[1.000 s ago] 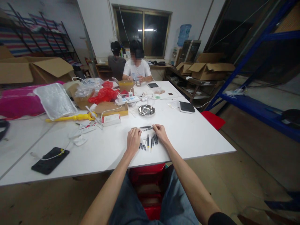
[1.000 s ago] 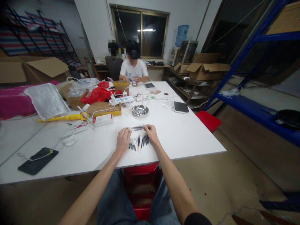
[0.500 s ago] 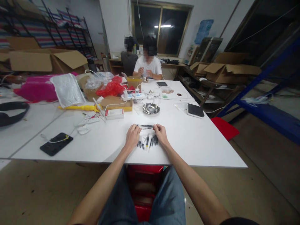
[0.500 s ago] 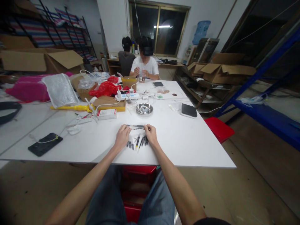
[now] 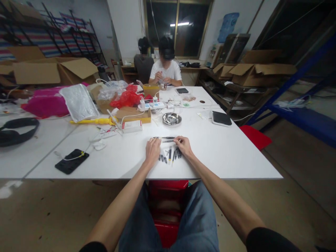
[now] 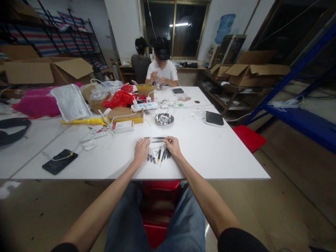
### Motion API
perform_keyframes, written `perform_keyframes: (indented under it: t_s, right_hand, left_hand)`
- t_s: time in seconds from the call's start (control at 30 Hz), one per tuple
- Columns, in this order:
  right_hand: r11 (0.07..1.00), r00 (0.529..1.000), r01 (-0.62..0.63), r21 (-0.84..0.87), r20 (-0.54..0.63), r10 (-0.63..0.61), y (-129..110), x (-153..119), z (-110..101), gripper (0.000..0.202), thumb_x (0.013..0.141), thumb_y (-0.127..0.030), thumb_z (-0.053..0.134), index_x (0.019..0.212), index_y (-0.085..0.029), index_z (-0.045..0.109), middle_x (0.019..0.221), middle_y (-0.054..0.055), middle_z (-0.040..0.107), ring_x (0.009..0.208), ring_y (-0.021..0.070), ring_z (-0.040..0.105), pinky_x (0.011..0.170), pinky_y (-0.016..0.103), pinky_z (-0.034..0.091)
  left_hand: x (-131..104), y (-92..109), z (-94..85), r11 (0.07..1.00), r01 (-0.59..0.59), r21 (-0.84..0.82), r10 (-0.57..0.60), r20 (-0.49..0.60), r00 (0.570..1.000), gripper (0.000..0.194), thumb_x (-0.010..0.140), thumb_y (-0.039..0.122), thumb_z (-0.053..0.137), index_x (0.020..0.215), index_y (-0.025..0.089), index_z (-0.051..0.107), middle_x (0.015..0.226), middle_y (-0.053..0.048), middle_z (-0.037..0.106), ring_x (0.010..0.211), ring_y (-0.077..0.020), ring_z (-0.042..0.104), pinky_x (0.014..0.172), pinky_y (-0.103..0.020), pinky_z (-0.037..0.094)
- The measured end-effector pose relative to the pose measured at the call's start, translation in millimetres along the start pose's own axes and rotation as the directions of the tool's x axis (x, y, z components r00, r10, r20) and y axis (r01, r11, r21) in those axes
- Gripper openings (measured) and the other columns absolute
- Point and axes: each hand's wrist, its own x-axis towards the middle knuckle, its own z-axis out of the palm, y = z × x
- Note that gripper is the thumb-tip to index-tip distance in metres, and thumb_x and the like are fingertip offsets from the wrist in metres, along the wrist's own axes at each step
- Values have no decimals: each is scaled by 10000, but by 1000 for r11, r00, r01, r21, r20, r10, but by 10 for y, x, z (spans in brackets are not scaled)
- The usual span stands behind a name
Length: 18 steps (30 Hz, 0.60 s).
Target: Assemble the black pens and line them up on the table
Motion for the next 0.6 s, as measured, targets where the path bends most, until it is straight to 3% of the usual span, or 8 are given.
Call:
perform_keyframes:
  t_s: [0.13, 0.23, 0.43, 0.53, 0.6]
  right_hand:
    - [998, 999, 48, 38, 9, -49, -48, -5, -10, 159, 772, -311, 618, 786, -167, 682, 796, 38, 681, 759, 182, 574, 691, 283, 389]
    - [998, 998, 57, 40, 26, -58, -69, -4, 6, 199, 785, -329, 639, 903, -177, 689, 869, 27, 680, 778, 175, 563, 687, 273, 394]
    - [999, 999, 35, -26, 41, -34, -22, -7, 28, 243, 863, -345, 576, 701, -190, 669, 658, 13, 608, 688, 179, 516, 679, 299, 391]
    - [995, 996, 93, -24, 11, -93, -20, -17, 13, 114, 813, -297, 629, 822, -198, 685, 817, 27, 664, 784, 194, 548, 738, 312, 414]
    - [991, 991, 129, -31, 25, -129, -39, -26, 7, 151, 811, -299, 641, 921, -206, 686, 923, 35, 673, 860, 202, 559, 781, 320, 425]
  left_hand:
    - [6, -30, 18, 999, -31, -10, 31, 7, 999, 364, 1034, 287, 287, 839, 209, 585, 892, -79, 661, 921, -240, 546, 789, -354, 361]
    - [7, -34, 6, 1000, -14, 7, 13, 15, 1000, 367, 1035, 274, 282, 849, 208, 592, 896, -72, 669, 905, -237, 547, 779, -350, 359]
    - [22, 7, -29, 999, -39, 28, 38, 56, 998, 364, 1033, 283, 305, 849, 201, 608, 906, -70, 677, 907, -237, 540, 770, -348, 355]
    - [26, 16, -30, 999, -43, 30, 41, 74, 996, 366, 1033, 279, 307, 847, 199, 612, 884, -70, 674, 901, -238, 539, 753, -348, 349]
    - [22, 15, -28, 999, -44, 26, 42, 67, 997, 367, 1034, 275, 303, 856, 198, 614, 885, -69, 673, 902, -236, 539, 759, -348, 349]
